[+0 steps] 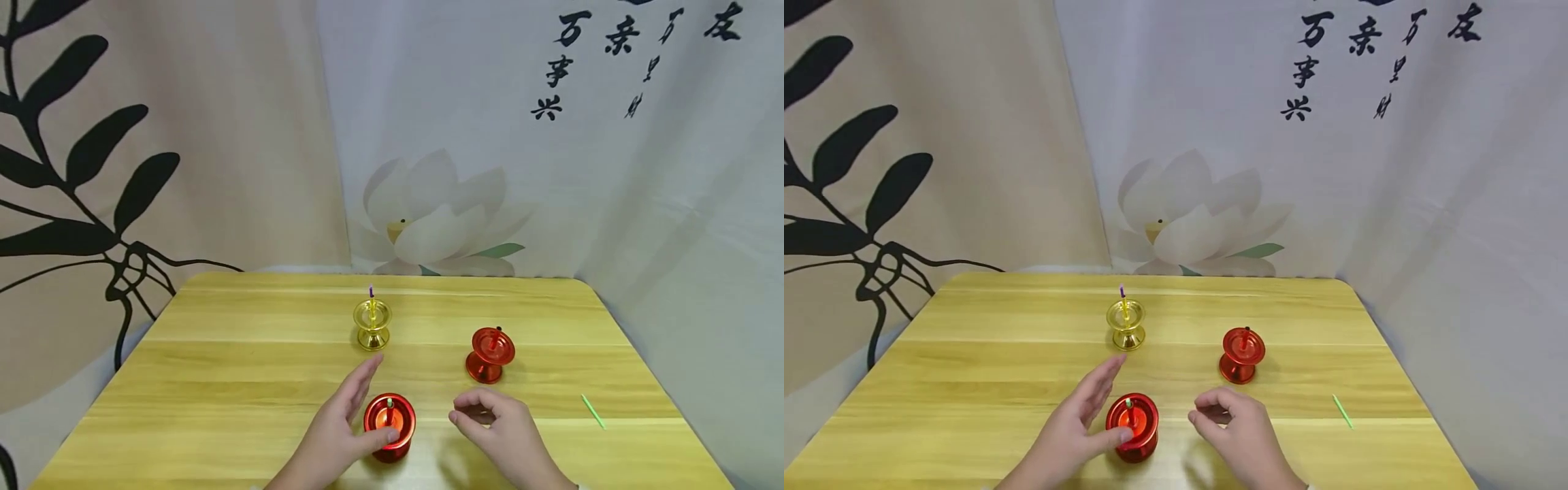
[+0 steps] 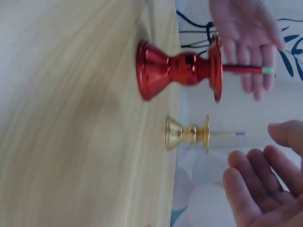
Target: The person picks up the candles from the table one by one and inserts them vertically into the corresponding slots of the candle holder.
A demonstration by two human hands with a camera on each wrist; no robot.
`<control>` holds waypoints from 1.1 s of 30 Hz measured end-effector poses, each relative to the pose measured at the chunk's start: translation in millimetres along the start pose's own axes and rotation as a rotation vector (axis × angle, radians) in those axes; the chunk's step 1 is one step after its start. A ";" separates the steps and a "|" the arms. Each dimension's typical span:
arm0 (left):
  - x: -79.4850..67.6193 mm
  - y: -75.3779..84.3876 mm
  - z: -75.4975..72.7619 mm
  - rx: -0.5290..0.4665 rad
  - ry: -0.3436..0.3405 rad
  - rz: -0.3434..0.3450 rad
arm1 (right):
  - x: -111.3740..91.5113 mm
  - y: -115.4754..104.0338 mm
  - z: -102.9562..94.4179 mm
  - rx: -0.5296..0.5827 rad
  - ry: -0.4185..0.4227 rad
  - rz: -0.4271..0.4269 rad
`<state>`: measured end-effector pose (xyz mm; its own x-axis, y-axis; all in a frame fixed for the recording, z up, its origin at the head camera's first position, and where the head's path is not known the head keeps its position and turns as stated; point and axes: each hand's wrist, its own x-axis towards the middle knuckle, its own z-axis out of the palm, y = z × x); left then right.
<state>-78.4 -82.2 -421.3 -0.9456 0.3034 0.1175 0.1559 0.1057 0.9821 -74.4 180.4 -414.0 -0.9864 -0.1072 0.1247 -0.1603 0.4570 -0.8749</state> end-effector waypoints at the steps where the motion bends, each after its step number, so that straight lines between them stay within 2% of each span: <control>1: 0.6 3.0 1.1 -0.006 0.002 0.007 | -0.9 2.0 -3.2 -0.014 0.015 0.013; 5: 7.1 16.4 10.7 -0.002 -0.009 0.020 | -5.5 10.7 -21.6 -0.076 0.080 0.077; 8: 12.8 26.7 21.5 0.007 -0.028 0.034 | -8.2 18.2 -37.9 -0.130 0.130 0.093; 13: 17.6 43.8 38.7 -0.003 -0.028 0.102 | -9.4 33.0 -61.6 -0.210 0.207 0.101; 17: 16.9 56.5 52.9 -0.035 0.001 0.109 | -9.8 49.3 -76.6 -0.292 0.224 0.146; 20: 15.0 61.5 64.6 -0.063 0.024 0.073 | -8.3 64.7 -85.8 -0.367 0.206 0.181; 25: 21.8 55.3 90.6 -0.040 0.033 0.046 | -7.0 88.7 -107.1 -0.463 0.193 0.244; 33: 45.5 21.0 128.4 0.047 0.122 0.035 | -2.4 111.5 -136.4 -0.520 0.128 0.277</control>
<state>-81.5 55.4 -414.2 -0.9666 0.1902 0.1716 0.2000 0.1419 0.9695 -94.9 352.1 -448.0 -0.9854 0.1700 0.0083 0.1382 0.8279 -0.5436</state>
